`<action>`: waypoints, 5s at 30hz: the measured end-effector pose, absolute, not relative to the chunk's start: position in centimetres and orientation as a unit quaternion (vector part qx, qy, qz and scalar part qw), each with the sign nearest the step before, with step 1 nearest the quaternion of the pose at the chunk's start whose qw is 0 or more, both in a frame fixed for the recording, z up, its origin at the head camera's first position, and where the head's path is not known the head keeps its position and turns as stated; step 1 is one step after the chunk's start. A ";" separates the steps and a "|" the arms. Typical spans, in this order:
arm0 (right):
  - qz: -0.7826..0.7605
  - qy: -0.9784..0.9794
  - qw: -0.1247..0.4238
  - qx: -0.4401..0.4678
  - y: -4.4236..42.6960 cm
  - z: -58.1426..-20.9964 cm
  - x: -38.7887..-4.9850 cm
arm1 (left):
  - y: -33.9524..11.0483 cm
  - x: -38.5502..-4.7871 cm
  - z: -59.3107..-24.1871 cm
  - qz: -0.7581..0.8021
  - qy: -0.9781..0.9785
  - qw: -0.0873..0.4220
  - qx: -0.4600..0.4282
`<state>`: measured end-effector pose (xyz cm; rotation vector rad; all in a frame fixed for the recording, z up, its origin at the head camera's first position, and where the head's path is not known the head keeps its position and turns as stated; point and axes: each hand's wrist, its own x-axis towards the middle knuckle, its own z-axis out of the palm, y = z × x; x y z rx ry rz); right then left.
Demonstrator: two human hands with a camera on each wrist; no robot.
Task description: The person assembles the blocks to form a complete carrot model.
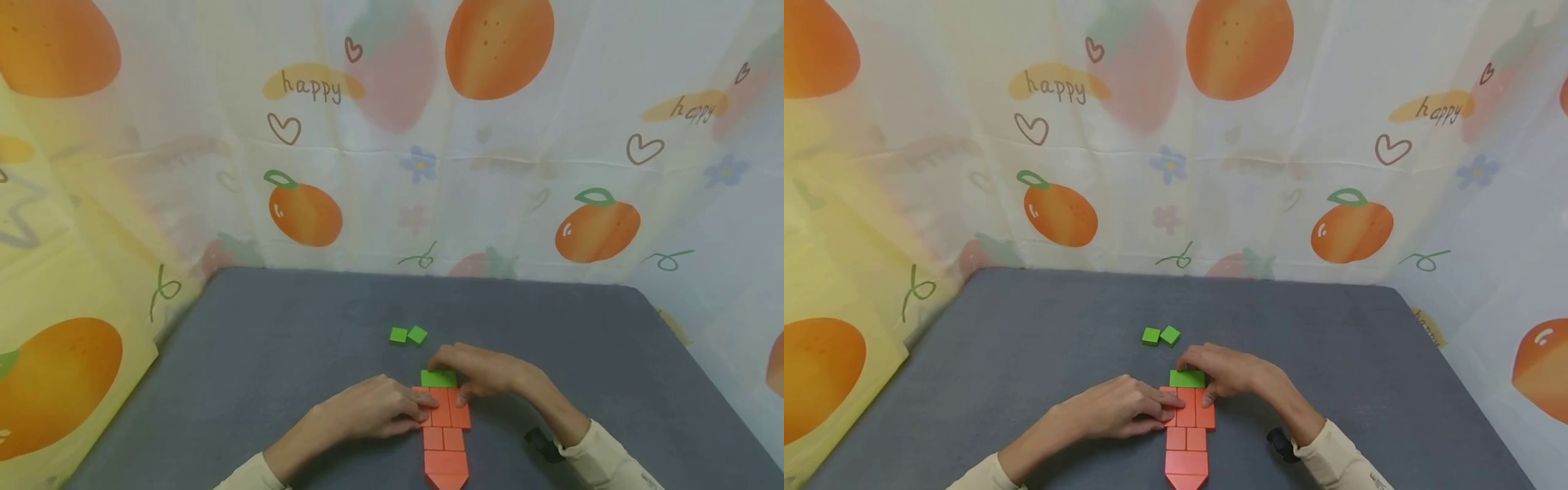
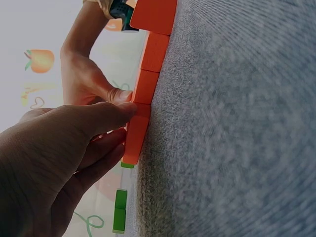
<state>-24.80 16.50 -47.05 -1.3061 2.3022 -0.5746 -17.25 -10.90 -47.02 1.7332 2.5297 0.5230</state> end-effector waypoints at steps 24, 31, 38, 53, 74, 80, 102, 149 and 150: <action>-0.155 0.861 0.252 -0.413 14.8 -43.1 -22.8 | -10.9 -17.3 -47.2 0.172 0.808 0.010 0.563; -0.151 0.862 0.249 -0.414 14.8 -43.0 -22.7 | -10.8 -17.3 -47.2 0.179 0.809 0.015 0.560; -0.156 0.863 0.249 -0.410 14.8 -43.0 -22.6 | -10.8 -17.2 -47.2 0.174 0.808 0.012 0.563; -0.141 0.852 0.224 -0.452 15.2 -44.1 -23.2 | -10.8 -17.3 -47.2 0.175 0.811 0.022 0.558; -0.100 0.880 0.140 -0.442 11.6 -41.9 -26.3 | -10.8 -17.3 -47.3 0.174 0.807 0.009 0.565; -0.073 0.892 0.101 -0.435 10.2 -43.6 -27.4 | -10.8 -17.3 -47.3 0.171 0.805 0.001 0.567; -0.042 0.897 0.102 -0.428 15.2 -42.9 -25.7 | -10.9 -17.2 -47.3 0.167 0.808 -0.005 0.565; -0.086 0.835 0.164 -0.518 18.6 -40.6 -21.4 | -10.5 -17.0 -47.4 0.172 0.801 0.010 0.573; -0.089 0.832 0.170 -0.520 18.7 -40.7 -21.2 | -10.5 -17.0 -47.4 0.171 0.802 0.009 0.573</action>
